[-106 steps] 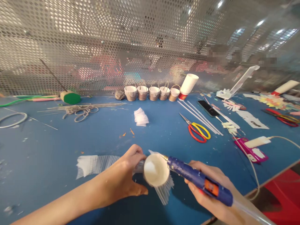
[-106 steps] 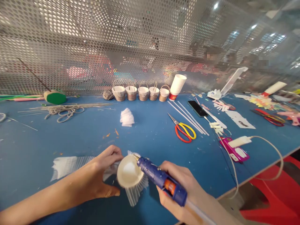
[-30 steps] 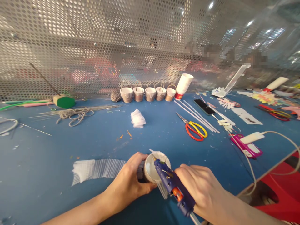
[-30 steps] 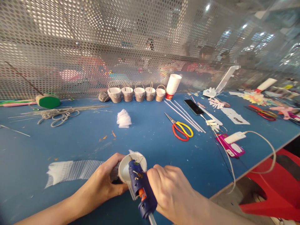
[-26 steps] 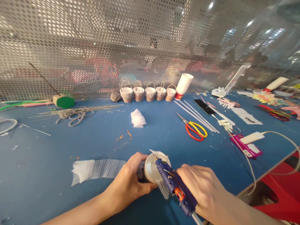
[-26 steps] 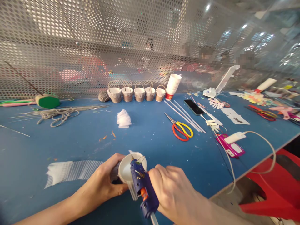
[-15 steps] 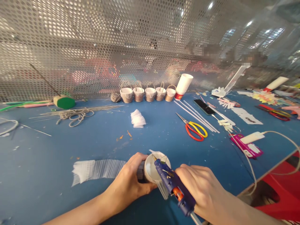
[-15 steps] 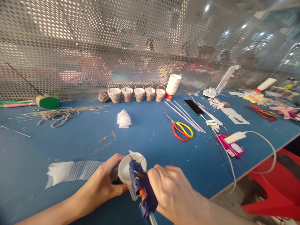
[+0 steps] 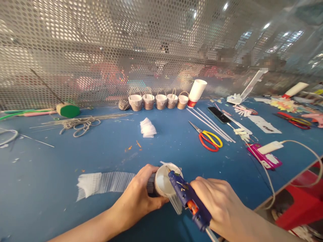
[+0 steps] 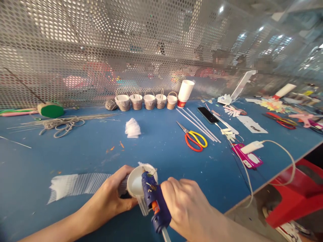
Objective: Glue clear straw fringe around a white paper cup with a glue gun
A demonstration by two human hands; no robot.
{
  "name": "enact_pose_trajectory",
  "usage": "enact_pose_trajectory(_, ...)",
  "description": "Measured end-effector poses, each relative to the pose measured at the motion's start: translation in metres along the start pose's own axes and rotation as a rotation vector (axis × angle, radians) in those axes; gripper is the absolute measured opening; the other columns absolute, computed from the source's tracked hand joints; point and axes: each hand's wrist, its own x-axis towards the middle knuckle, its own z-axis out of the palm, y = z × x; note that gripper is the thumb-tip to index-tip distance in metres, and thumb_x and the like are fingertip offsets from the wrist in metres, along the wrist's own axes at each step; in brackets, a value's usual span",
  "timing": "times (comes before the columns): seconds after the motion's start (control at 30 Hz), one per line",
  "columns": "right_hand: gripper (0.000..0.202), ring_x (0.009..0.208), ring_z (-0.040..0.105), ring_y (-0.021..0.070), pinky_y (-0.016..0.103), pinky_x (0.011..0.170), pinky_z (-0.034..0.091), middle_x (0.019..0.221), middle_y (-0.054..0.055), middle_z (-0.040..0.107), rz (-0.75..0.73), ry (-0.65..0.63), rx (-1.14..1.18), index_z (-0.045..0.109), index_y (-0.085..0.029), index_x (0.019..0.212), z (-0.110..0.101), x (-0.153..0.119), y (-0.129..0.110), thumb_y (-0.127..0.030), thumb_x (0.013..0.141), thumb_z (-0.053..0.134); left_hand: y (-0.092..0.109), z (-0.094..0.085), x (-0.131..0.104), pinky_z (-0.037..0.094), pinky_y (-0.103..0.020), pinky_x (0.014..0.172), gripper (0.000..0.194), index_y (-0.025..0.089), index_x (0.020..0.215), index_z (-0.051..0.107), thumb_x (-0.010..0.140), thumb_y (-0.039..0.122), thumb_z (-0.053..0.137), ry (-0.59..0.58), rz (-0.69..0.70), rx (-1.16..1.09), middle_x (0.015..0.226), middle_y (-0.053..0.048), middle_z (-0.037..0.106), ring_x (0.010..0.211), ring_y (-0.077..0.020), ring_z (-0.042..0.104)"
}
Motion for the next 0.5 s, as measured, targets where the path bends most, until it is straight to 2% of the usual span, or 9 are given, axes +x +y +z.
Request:
enact_pose_trajectory(0.23, 0.021, 0.053, 0.046, 0.017, 0.03, 0.051, 0.028, 0.063, 0.0, 0.05, -0.076, 0.027, -0.031, 0.041, -0.022, 0.077, -0.0012, 0.0016, -0.0012, -0.002, 0.075, 0.035, -0.0054, 0.0009, -0.0005, 0.052, -0.032, 0.072, 0.038, 0.021, 0.102, 0.054, 0.068, 0.025, 0.07, -0.008, 0.018, -0.003, 0.092, -0.003, 0.066, 0.087, -0.022, 0.063)
enact_pose_trajectory(0.33, 0.023, 0.052, 0.046, 0.0169, 0.03, 0.05, 0.028, 0.063, 0.0, 0.05, -0.054, 0.032, -0.045, 0.041, -0.022, 0.076, -0.0005, 0.0014, -0.0018, 0.0, 0.074, 0.035, -0.0048, 0.0014, -0.0006, 0.052, -0.032, 0.073, 0.037, 0.021, 0.101, 0.054, 0.068, 0.026, 0.07, 0.012, 0.014, 0.002, 0.094, -0.004, 0.066, 0.086, -0.0219, 0.063)
enact_pose_trajectory(0.5, 0.018, 0.051, 0.045, 0.0158, 0.029, 0.049, 0.028, 0.062, 0.0, 0.049, -0.039, 0.027, -0.026, 0.042, -0.022, 0.074, -0.0009, 0.0012, -0.0028, -0.006, 0.082, 0.036, -0.0056, 0.0029, -0.0002, 0.051, -0.033, 0.075, 0.036, 0.021, 0.1, 0.054, 0.068, 0.026, 0.07, 0.013, 0.022, 0.002, 0.097, -0.004, 0.065, 0.088, -0.0222, 0.062)
